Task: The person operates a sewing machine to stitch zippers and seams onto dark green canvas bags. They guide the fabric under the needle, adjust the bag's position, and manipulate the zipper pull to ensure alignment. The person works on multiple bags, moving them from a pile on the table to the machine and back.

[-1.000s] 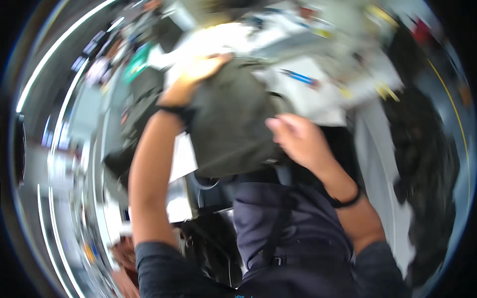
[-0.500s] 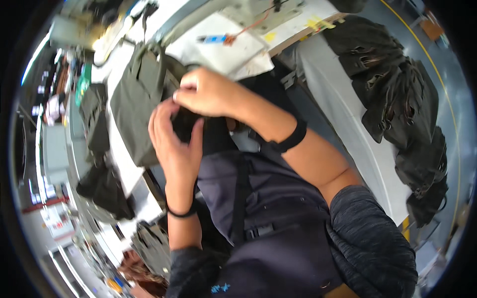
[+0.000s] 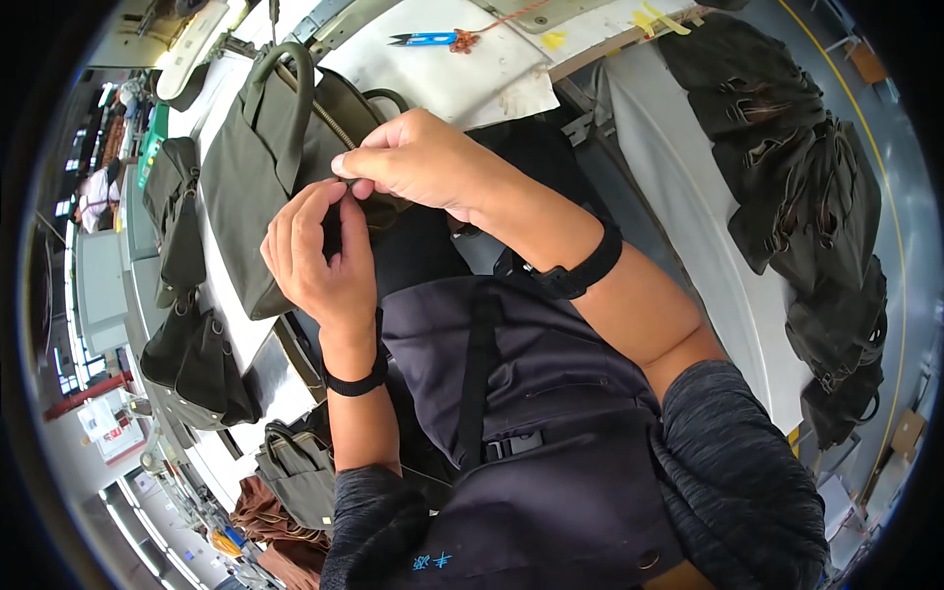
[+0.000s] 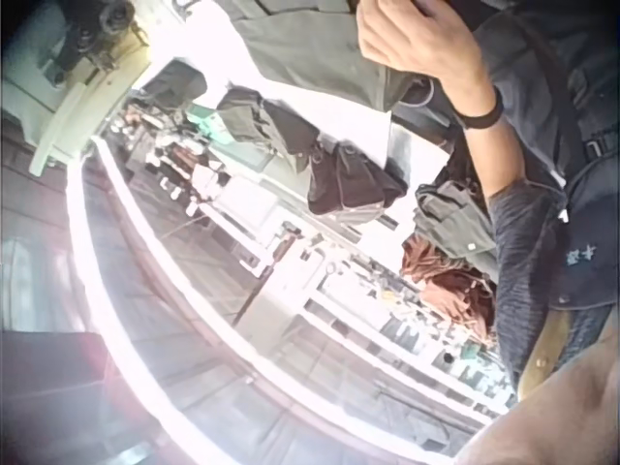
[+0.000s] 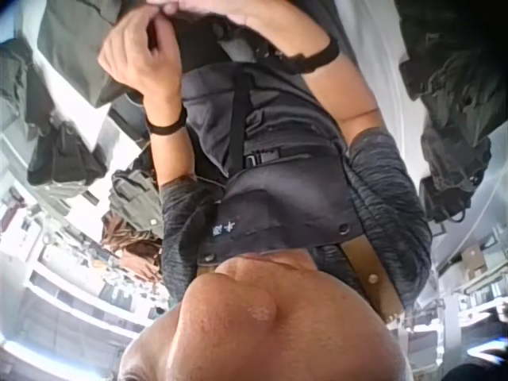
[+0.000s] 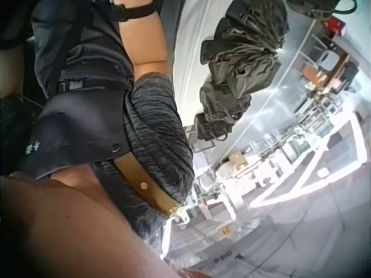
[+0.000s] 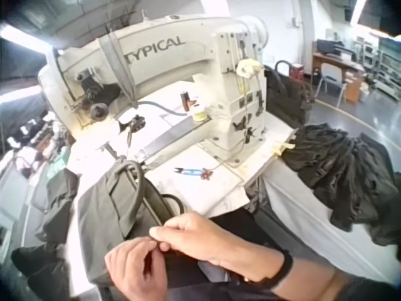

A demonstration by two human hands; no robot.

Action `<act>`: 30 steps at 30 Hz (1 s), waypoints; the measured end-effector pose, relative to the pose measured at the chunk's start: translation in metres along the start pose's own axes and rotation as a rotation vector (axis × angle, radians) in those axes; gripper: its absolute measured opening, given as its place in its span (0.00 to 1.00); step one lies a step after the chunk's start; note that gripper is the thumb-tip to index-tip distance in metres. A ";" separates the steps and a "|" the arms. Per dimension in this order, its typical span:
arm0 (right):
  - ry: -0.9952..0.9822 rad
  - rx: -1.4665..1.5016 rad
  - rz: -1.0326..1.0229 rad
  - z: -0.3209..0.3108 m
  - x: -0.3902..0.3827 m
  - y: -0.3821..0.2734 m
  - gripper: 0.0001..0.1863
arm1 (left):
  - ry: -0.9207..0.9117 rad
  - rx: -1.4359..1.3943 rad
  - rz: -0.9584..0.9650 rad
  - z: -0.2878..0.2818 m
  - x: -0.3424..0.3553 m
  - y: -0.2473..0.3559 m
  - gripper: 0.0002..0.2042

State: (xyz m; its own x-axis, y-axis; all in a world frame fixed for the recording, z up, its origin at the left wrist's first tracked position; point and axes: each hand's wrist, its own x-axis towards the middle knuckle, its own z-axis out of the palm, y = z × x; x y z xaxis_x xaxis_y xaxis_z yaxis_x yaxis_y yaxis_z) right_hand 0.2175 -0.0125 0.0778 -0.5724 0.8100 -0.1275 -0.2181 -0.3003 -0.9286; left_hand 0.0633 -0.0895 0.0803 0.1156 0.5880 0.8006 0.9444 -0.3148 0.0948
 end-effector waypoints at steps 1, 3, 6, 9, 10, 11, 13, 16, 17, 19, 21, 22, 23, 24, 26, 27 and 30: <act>0.002 -0.005 -0.003 0.001 0.001 0.000 0.15 | 0.009 -0.004 0.011 0.000 0.000 -0.002 0.14; -0.008 -0.003 0.008 -0.001 -0.001 -0.001 0.16 | 0.024 -0.017 0.021 0.000 -0.001 -0.003 0.14; -0.029 0.024 0.025 -0.005 0.000 0.005 0.21 | 0.042 -0.032 0.034 0.001 0.001 -0.003 0.14; -0.001 0.033 0.002 -0.003 -0.002 0.005 0.27 | 0.037 -0.036 0.050 0.001 0.001 -0.003 0.14; 0.016 0.032 -0.015 -0.002 -0.003 0.004 0.28 | 0.034 -0.033 0.052 0.000 0.001 -0.004 0.14; 0.005 -0.035 0.003 -0.005 -0.003 0.001 0.31 | 0.030 -0.030 0.054 -0.001 0.001 -0.003 0.15; -0.017 -0.049 -0.033 -0.006 -0.002 0.003 0.31 | 0.030 -0.023 0.059 -0.001 0.000 -0.004 0.15; -0.044 -0.098 -0.059 -0.005 -0.001 0.003 0.29 | 0.020 -0.028 0.047 -0.002 0.002 -0.003 0.15; -0.059 -0.132 -0.089 -0.007 0.000 0.008 0.29 | 0.019 -0.029 0.050 -0.001 0.003 -0.003 0.15; -0.113 -0.179 -0.125 -0.012 0.004 0.012 0.26 | 0.017 -0.030 0.043 -0.001 0.002 -0.002 0.15; -0.125 -0.141 -0.130 -0.011 0.011 0.014 0.23 | 0.012 -0.035 0.041 -0.001 0.003 -0.004 0.14; -0.128 -0.122 -0.122 -0.010 0.012 0.017 0.22 | 0.010 -0.040 0.036 0.000 0.001 -0.003 0.14; -0.132 -0.101 -0.125 -0.010 0.010 0.013 0.21 | 0.009 -0.046 0.032 0.000 0.001 -0.003 0.14; -0.119 -0.077 -0.134 -0.007 0.010 0.015 0.21 | 0.007 -0.052 0.028 -0.001 0.000 -0.003 0.14; -0.089 -0.040 -0.169 -0.003 0.010 0.014 0.21 | 0.006 -0.056 0.029 -0.001 0.001 -0.005 0.14; -0.074 -0.043 -0.171 -0.001 0.010 0.019 0.22 | 0.006 -0.055 0.030 -0.003 -0.001 -0.005 0.14; -0.105 -0.044 -0.177 -0.004 0.014 0.024 0.22 | 0.015 -0.054 0.043 -0.004 0.003 -0.006 0.15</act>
State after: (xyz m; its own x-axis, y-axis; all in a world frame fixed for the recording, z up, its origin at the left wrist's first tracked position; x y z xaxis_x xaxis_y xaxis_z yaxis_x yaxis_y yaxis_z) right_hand 0.2074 -0.0061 0.0527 -0.6084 0.7902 0.0737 -0.2886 -0.1339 -0.9480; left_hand 0.0565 -0.0889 0.0842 0.1504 0.5618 0.8135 0.9205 -0.3797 0.0920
